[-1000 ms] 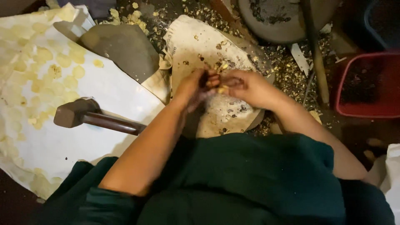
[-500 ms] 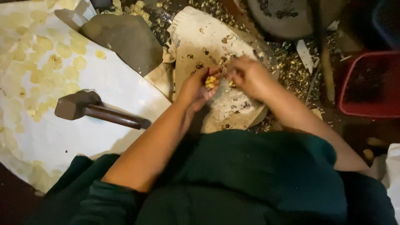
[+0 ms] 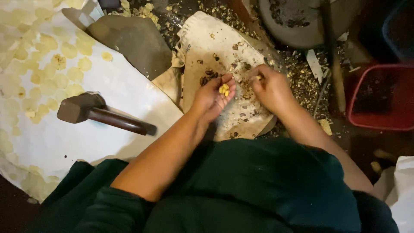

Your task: Retrieving seeds from a pot and flattening them with a mallet on a stone anvil.

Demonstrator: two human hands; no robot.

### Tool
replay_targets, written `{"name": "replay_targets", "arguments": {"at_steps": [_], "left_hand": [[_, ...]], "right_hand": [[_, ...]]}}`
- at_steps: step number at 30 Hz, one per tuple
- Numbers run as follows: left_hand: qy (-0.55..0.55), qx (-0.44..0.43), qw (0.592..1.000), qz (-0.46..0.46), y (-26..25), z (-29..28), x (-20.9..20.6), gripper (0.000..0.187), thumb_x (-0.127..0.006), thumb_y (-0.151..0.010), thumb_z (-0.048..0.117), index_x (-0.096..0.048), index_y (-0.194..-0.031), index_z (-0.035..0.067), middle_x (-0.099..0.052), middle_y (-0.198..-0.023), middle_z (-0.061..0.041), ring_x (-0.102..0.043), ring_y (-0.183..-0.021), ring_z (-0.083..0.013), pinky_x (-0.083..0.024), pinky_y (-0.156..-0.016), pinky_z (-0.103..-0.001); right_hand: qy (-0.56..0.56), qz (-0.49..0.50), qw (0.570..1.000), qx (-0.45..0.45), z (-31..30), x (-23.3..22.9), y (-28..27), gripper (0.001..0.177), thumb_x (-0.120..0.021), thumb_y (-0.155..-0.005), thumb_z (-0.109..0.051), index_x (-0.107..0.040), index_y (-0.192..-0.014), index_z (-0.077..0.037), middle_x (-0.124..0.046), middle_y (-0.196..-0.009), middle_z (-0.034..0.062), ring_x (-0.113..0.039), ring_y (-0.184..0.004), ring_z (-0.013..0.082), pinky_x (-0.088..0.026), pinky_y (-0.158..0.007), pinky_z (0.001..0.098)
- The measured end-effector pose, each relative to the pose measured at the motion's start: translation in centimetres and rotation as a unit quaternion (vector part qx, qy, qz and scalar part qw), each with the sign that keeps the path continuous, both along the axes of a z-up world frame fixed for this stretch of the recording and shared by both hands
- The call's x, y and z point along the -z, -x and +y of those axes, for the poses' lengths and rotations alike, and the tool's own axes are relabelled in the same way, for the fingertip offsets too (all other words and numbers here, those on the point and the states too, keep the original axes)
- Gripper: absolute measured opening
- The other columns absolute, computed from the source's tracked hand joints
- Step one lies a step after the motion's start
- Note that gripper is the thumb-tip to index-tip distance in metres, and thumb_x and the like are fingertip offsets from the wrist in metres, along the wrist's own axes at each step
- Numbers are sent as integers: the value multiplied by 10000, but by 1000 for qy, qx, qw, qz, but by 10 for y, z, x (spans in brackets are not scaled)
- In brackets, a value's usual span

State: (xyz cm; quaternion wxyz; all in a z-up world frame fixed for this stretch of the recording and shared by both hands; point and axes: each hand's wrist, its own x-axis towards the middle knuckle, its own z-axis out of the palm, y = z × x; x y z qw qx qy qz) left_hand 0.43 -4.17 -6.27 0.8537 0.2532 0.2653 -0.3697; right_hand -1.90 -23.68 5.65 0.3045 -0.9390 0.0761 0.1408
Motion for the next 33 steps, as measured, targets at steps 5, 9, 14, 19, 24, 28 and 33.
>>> {"name": "replay_targets", "arguments": {"at_steps": [5, 9, 14, 19, 24, 28, 33], "left_hand": [[135, -26, 990, -36, 3, -5, -29, 291, -451, -1071, 229, -641, -1141, 20, -710, -950, -111, -656, -694, -156, -539, -555, -257], [117, 63, 970, -204, -45, 53, -138, 274, -532, -1103, 276, -631, -1055, 25, -670, -900, -146, -553, -593, -104, -344, -437, -218], [-97, 70, 931, -344, -100, 218, -262, 263, -592, -999, 334, -631, -918, 86, -683, -824, -129, -588, -579, -123, -342, -389, -215], [-161, -159, 942, -247, -51, 379, -218, 222, -610, -984, 329, -650, -915, 121, -686, -837, -71, -601, -629, -113, -390, -462, -229], [-528, -202, 793, -228, -34, 471, 82, 119, -629, -931, 163, -737, -969, 129, -634, -868, -33, -568, -778, -184, -443, -677, -350], [-681, -178, 557, -440, 20, 396, -56, 75, -668, -998, 109, -713, -1045, 73, -667, -1010, -110, -628, -1017, -318, -525, -925, -440], [-735, -82, 384, -553, 38, 406, -103, 175, -711, -888, 103, -733, -1057, 67, -659, -1046, -87, -604, -1078, -313, -475, -936, -453]], "right_hand": [[-197, -102, 973, -60, -19, -22, 8, 290, -696, -977, -140, -708, -1260, -80, -717, -1166, 146, -696, -967, 227, -578, -838, 346], [-145, -161, 976, -9, -34, -91, 5, 190, -686, -1084, -178, -741, -1200, -39, -736, -1113, 113, -673, -1000, 185, -531, -874, 303], [-54, -168, 966, -190, 74, -201, -35, 212, -662, -1039, -195, -752, -1158, -44, -748, -1067, 116, -716, -950, 212, -551, -812, 329], [19, -9, 931, -364, 238, -154, -62, 329, -658, -932, -273, -716, -1169, -53, -740, -1109, 150, -757, -896, 264, -625, -787, 396], [-25, -41, 912, -408, 368, -3, -32, 622, -821, -817, -396, -583, -1195, 38, -652, -1062, 307, -671, -904, 471, -552, -776, 517], [-122, -39, 967, -220, 368, 28, -8, 663, -726, -878, -314, -444, -1370, 31, -700, -970, 310, -687, -916, 480, -558, -760, 530], [-12, -91, 981, -172, 340, 29, 5, 507, -733, -958, -288, -514, -1276, 40, -705, -1006, 328, -688, -948, 492, -565, -792, 495]]}}
